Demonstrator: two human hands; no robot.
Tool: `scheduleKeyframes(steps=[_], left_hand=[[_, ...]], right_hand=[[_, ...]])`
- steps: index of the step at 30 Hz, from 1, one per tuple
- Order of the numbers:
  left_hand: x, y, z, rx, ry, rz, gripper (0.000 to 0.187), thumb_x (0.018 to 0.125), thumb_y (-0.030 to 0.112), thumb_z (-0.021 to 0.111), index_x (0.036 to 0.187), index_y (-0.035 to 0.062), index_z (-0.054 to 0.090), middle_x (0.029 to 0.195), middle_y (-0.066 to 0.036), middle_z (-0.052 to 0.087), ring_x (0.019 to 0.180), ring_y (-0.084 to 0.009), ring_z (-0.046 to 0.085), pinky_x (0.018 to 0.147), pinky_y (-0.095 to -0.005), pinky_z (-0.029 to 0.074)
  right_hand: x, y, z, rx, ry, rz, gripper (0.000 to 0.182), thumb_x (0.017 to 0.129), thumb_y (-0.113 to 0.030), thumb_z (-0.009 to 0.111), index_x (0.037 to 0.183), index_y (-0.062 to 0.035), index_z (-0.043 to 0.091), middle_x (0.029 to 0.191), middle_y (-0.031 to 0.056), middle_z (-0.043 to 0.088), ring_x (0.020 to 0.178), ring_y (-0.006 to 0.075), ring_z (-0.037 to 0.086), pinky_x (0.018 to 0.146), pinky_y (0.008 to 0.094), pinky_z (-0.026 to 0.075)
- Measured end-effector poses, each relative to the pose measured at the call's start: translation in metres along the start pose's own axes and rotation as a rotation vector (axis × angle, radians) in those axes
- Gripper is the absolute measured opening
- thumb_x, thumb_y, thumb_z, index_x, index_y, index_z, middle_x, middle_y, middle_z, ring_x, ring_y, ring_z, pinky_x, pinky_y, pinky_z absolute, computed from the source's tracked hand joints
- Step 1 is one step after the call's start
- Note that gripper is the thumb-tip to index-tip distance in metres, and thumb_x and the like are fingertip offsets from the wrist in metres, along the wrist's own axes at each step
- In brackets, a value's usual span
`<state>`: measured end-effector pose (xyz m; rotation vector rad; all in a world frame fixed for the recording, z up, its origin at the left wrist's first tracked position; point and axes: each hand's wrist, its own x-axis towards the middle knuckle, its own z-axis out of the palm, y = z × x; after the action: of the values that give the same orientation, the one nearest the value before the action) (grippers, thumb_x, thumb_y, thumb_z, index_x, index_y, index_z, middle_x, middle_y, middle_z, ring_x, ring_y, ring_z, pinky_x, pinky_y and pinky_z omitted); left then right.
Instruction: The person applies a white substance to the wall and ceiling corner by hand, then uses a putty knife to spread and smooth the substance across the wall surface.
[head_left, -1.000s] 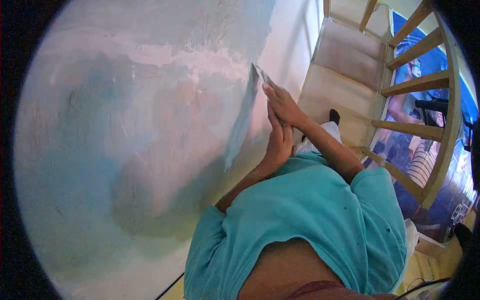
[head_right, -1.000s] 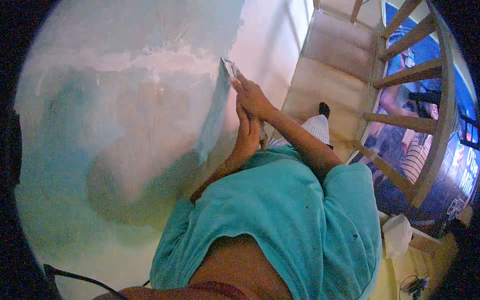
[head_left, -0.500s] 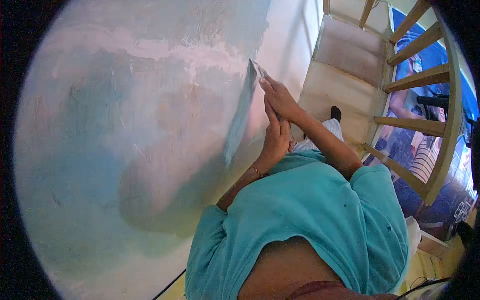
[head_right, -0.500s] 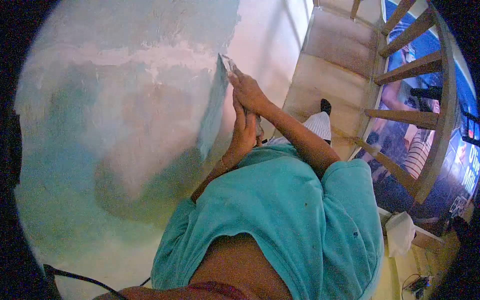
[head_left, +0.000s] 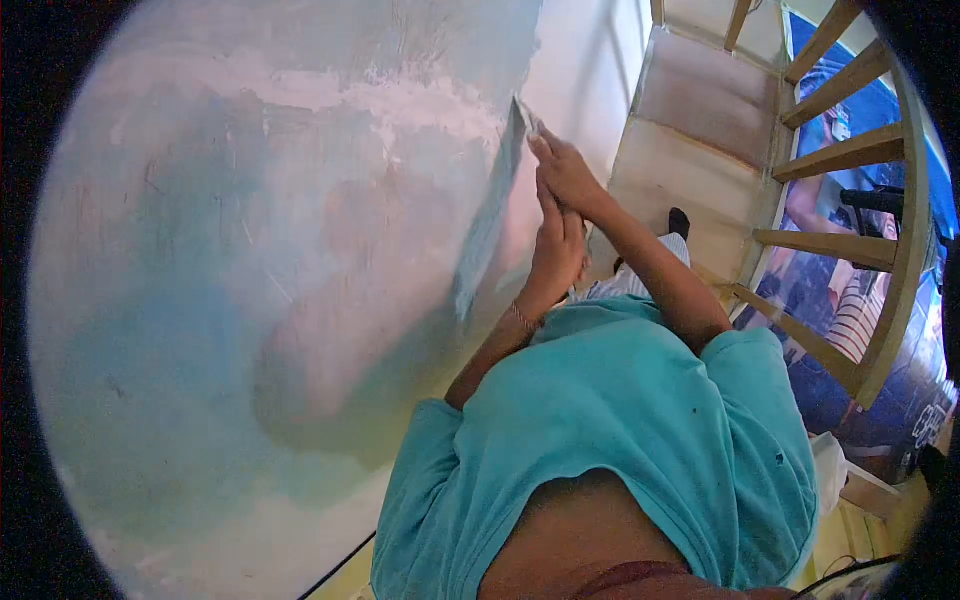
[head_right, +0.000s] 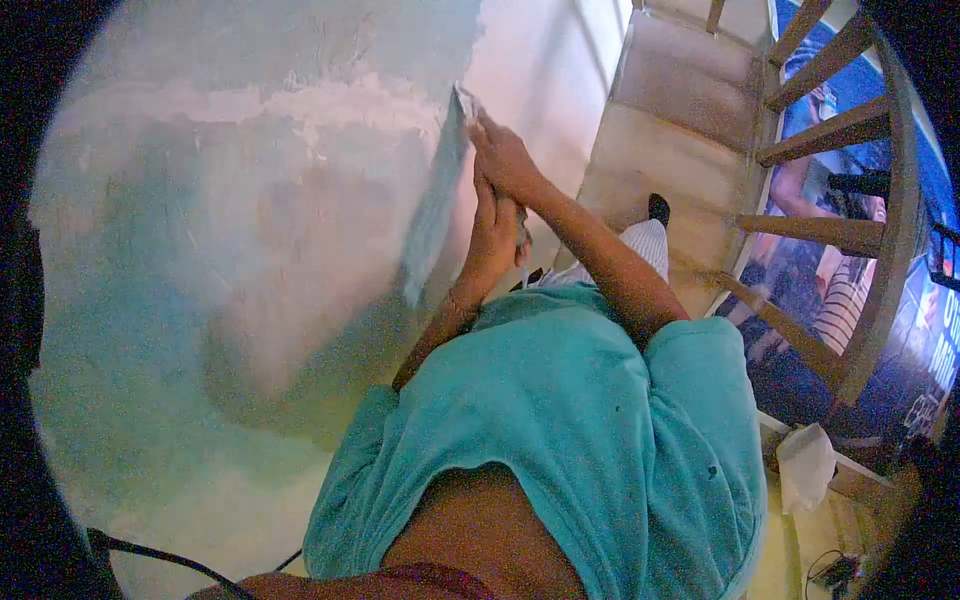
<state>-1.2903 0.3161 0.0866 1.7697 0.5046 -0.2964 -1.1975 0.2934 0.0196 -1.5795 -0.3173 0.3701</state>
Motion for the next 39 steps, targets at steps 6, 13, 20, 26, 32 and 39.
scheduleKeyframes(steps=[6,13,20,26,32,39], left_hand=[[-0.006,-0.015,0.013,0.03,0.084,0.151,0.055,0.087,0.024,0.03,0.128,0.0131,-0.006,0.067,-0.009,0.043,0.039,-0.0143,0.042,0.03,-0.0247,0.033],[0.006,-0.005,0.002,0.02,0.02,0.086,0.06,0.088,0.025,0.028,0.127,0.0124,-0.016,0.066,-0.012,0.045,0.038,-0.0166,0.042,0.03,-0.0276,0.034],[-0.015,-0.008,0.007,0.111,0.056,0.13,0.06,0.087,0.024,0.029,0.127,0.0144,-0.016,0.061,-0.008,0.043,0.036,-0.0149,0.04,0.029,-0.0267,0.032],[0.005,0.009,0.003,-0.059,-0.006,0.037,0.059,0.087,0.024,0.029,0.127,0.0133,-0.014,0.062,-0.008,0.044,0.036,-0.0146,0.039,0.029,-0.0265,0.033],[-0.01,-0.007,0.005,0.001,0.046,0.091,0.059,0.087,0.024,0.029,0.128,0.0131,-0.012,0.062,-0.008,0.044,0.034,-0.0147,0.038,0.029,-0.0262,0.033],[-0.004,0.003,0.01,-0.046,0.03,0.075,0.06,0.088,0.026,0.029,0.127,0.0144,-0.014,0.061,-0.008,0.042,0.036,-0.0142,0.039,0.03,-0.0256,0.034]], right_hand=[[-0.015,-0.009,-0.011,-0.025,-0.115,-0.009,0.046,0.087,-0.031,0.03,0.114,0.0051,0.039,0.086,0.024,0.049,0.08,0.0347,0.048,0.075,0.0379,0.038],[0.006,0.0,-0.007,-0.051,-0.03,0.068,0.045,0.087,-0.03,0.029,0.113,0.0056,0.039,0.097,0.0295,0.049,0.09,0.042,0.048,0.082,0.0406,0.036],[-0.012,0.005,0.0,-0.092,0.047,-0.146,0.046,0.086,-0.032,0.036,0.112,0.0052,0.041,0.072,0.019,0.055,0.069,0.0263,0.053,0.067,0.035,0.041],[0.007,-0.011,-0.013,-0.038,-0.078,0.126,0.047,0.086,-0.031,0.031,0.116,0.0049,0.034,0.089,0.0309,0.05,0.089,0.041,0.048,0.079,0.0439,0.036],[-0.012,-0.008,-0.001,-0.092,0.001,0.009,0.048,0.086,-0.033,0.03,0.115,0.0062,0.036,0.089,0.0305,0.05,0.089,0.0417,0.047,0.079,0.0439,0.036],[0.001,-0.02,-0.017,-0.055,-0.075,0.075,0.049,0.086,-0.032,0.031,0.115,0.007,0.035,0.089,0.0304,0.05,0.086,0.0429,0.048,0.08,0.0435,0.036]])
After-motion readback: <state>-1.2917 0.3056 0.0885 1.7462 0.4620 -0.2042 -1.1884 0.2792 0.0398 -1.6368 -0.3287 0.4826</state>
